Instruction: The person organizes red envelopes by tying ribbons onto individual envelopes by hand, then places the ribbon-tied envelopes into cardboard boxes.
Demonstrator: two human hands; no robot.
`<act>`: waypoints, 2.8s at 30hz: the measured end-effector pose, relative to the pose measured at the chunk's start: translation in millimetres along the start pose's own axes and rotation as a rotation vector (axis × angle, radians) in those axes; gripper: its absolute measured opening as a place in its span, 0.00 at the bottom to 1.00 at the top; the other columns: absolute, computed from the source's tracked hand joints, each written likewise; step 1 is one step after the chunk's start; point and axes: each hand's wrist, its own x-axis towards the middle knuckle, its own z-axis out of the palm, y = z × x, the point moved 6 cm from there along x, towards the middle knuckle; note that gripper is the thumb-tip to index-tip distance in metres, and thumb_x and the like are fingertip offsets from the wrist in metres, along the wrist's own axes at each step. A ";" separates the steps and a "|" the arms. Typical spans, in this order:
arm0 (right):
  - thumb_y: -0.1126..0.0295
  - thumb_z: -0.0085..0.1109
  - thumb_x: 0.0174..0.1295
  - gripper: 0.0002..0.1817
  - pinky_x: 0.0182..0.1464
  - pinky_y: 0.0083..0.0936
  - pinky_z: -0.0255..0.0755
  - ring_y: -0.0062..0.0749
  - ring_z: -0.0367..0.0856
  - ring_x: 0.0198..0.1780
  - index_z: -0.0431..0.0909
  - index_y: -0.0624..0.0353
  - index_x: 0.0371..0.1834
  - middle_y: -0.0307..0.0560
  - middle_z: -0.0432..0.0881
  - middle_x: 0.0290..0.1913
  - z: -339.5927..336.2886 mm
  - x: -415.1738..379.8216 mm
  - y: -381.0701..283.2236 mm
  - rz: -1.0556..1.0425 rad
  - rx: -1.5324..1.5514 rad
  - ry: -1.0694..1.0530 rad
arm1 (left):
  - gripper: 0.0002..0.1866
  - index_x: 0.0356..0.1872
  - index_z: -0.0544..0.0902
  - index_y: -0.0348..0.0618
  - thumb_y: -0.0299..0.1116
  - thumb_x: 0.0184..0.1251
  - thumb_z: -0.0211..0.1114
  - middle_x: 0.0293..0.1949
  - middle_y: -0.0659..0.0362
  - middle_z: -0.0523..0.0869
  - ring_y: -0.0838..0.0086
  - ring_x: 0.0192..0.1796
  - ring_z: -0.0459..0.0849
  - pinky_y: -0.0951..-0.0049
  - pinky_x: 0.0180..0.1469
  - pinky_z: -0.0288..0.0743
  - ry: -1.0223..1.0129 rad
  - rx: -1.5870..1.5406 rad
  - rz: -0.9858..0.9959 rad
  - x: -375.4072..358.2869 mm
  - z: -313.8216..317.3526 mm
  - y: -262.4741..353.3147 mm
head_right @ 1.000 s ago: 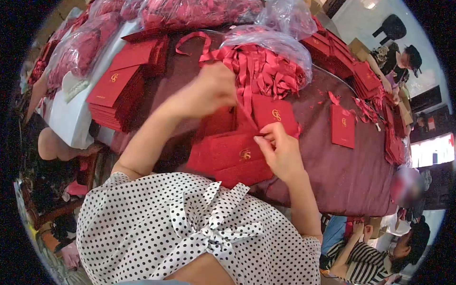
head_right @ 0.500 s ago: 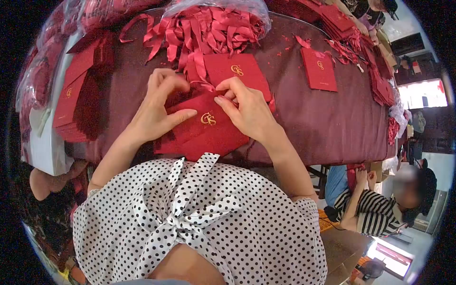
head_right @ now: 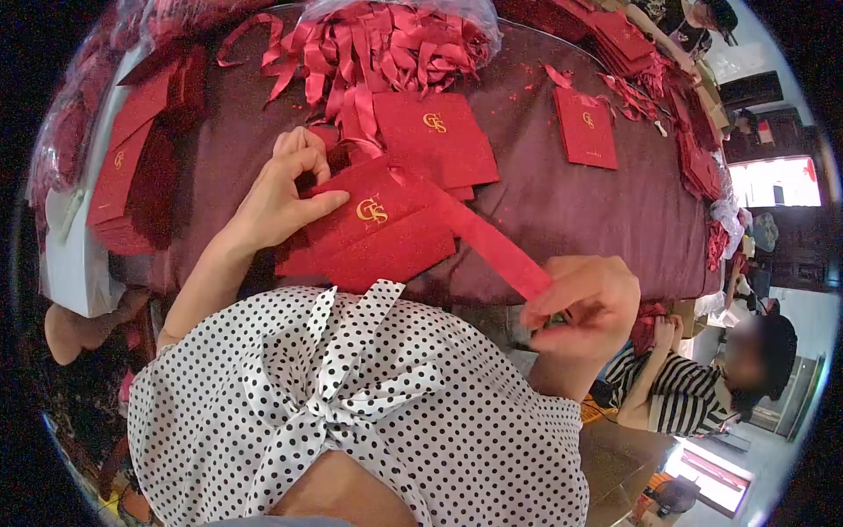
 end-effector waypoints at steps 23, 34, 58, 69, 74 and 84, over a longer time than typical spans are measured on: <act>0.81 0.57 0.60 0.07 0.39 0.13 0.72 0.17 0.76 0.35 0.78 0.67 0.42 0.40 0.79 0.35 60.4 51.4 131.0 0.340 -0.252 0.009 | 0.14 0.37 0.78 0.37 0.40 0.70 0.56 0.42 0.64 0.71 0.82 0.47 0.67 0.80 0.52 0.59 -0.129 -0.812 -0.296 -2.4 32.8 -30.3; 0.83 0.57 0.59 0.08 0.41 0.15 0.70 0.20 0.77 0.38 0.79 0.69 0.41 0.43 0.78 0.38 67.7 51.3 132.7 0.391 -0.071 -0.002 | 0.10 0.29 0.74 0.41 0.35 0.67 0.59 0.43 0.67 0.70 0.84 0.46 0.69 0.82 0.50 0.61 -0.256 -1.061 -0.295 -3.8 35.2 -29.6; 0.77 0.64 0.54 0.05 0.40 0.15 0.68 0.19 0.77 0.36 0.82 0.63 0.35 0.40 0.80 0.33 81.8 59.7 119.4 0.227 -0.492 0.050 | 0.12 0.31 0.71 0.39 0.36 0.73 0.49 0.41 0.60 0.68 0.71 0.47 0.63 0.71 0.55 0.55 0.138 -0.442 0.129 -3.5 18.9 -18.9; 0.70 0.53 0.47 0.04 0.34 0.30 0.66 0.34 0.72 0.35 0.73 0.57 0.25 0.42 0.72 0.28 118.5 65.7 85.6 -0.282 -1.253 -0.119 | 0.02 0.33 0.72 0.35 0.23 0.65 0.54 0.37 0.53 0.69 0.62 0.42 0.66 0.69 0.48 0.60 0.293 0.016 0.305 -6.6 13.1 6.0; 0.71 0.53 0.46 0.04 0.38 0.28 0.68 0.34 0.72 0.36 0.71 0.57 0.24 0.42 0.71 0.28 120.9 66.4 84.8 -0.240 -1.349 -0.237 | 0.03 0.33 0.72 0.35 0.23 0.67 0.52 0.35 0.54 0.69 0.64 0.40 0.65 0.69 0.47 0.61 0.262 -0.131 0.208 -4.5 17.4 -2.9; 0.72 0.63 0.57 0.06 0.34 0.17 0.74 0.16 0.79 0.31 0.81 0.64 0.34 0.40 0.83 0.29 76.0 68.3 137.2 0.316 -0.456 0.089 | 0.08 0.31 0.72 0.36 0.29 0.70 0.51 0.28 0.57 0.71 0.69 0.37 0.70 0.71 0.43 0.63 0.176 -0.223 0.086 0.6 11.2 -11.8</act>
